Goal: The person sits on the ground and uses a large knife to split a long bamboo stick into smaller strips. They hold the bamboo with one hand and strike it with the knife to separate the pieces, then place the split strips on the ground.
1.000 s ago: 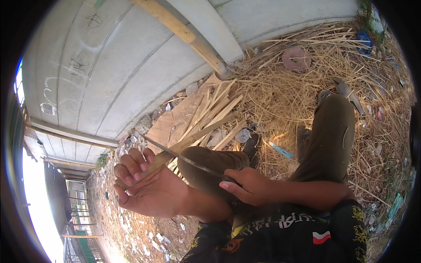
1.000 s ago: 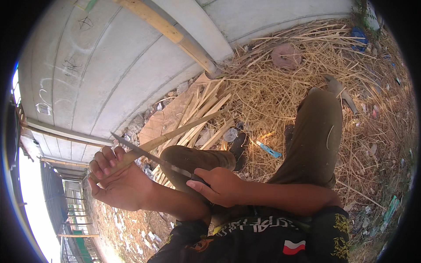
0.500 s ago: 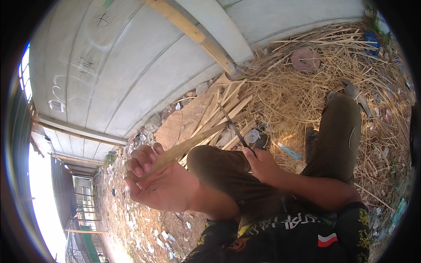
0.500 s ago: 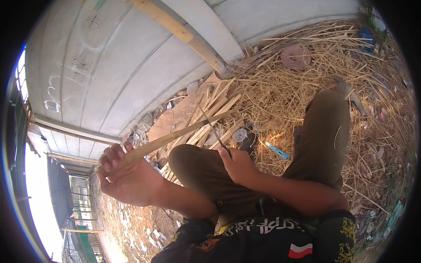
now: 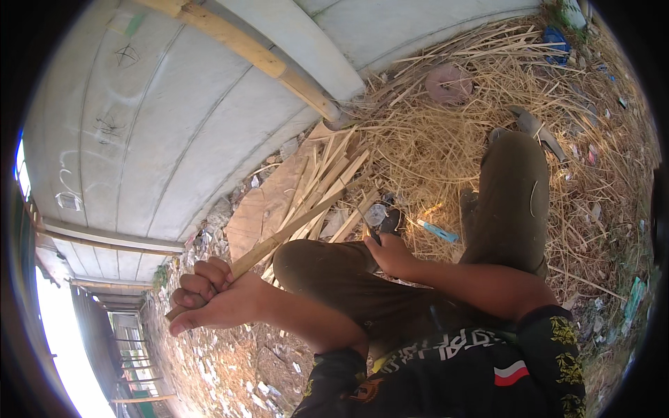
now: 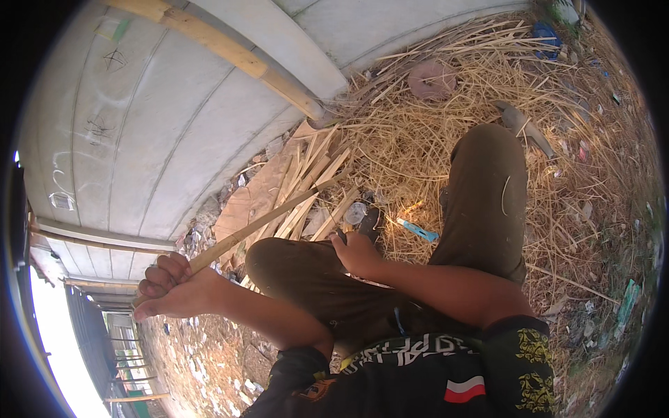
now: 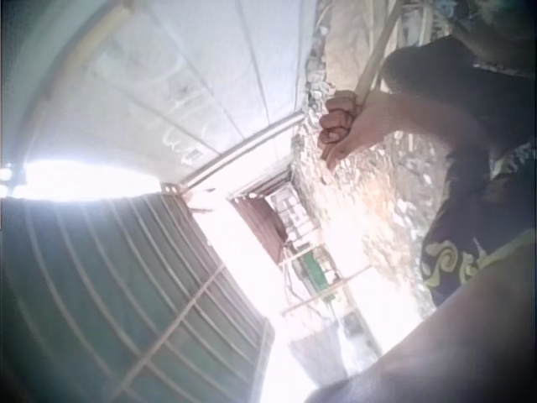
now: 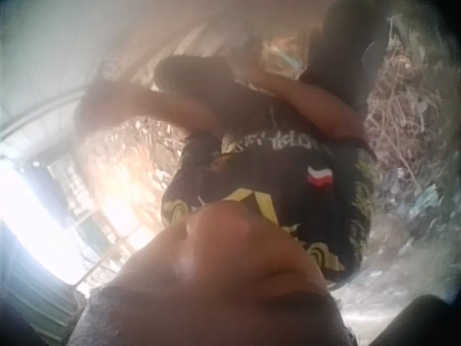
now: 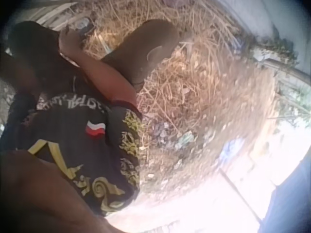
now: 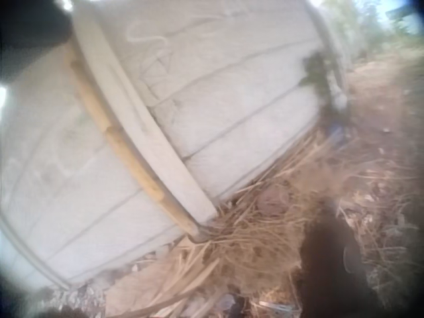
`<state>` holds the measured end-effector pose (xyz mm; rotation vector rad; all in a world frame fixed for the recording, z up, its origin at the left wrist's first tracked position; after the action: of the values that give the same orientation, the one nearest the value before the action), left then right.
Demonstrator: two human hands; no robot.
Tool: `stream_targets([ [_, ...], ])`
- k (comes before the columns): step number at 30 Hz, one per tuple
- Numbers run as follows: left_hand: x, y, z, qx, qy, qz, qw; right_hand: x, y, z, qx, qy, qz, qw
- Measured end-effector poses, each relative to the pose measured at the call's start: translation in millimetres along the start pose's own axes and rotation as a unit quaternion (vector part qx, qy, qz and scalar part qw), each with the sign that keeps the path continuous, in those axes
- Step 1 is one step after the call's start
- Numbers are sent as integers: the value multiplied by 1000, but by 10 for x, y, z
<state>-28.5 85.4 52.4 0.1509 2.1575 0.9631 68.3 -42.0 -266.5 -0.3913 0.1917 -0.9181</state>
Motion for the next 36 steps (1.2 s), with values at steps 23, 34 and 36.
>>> stream_targets([
  [23, 1596, 947, -376, 198, -454, -11, 869, 117, 528, -878, -210, 68, -63, 973],
  [34, 1819, 1264, 105, 210, -392, 13, 896, 170, 561, -686, -108, -31, -110, 988],
  [36, 1937, 1388, 179, 217, -392, 17, 894, 195, 465, -581, -135, -23, -80, 987],
])
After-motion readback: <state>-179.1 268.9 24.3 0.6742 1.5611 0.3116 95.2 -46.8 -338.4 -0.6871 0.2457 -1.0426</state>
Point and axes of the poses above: each hand's wrist, its own y-axis towards the middle knuckle, its own x-axis out of the back of the hand, z = x × y, the point moved 6 cm from there along y, towards the middle knuckle, and after that the axes turned 1 degree about -x, right-handed, at the moved point
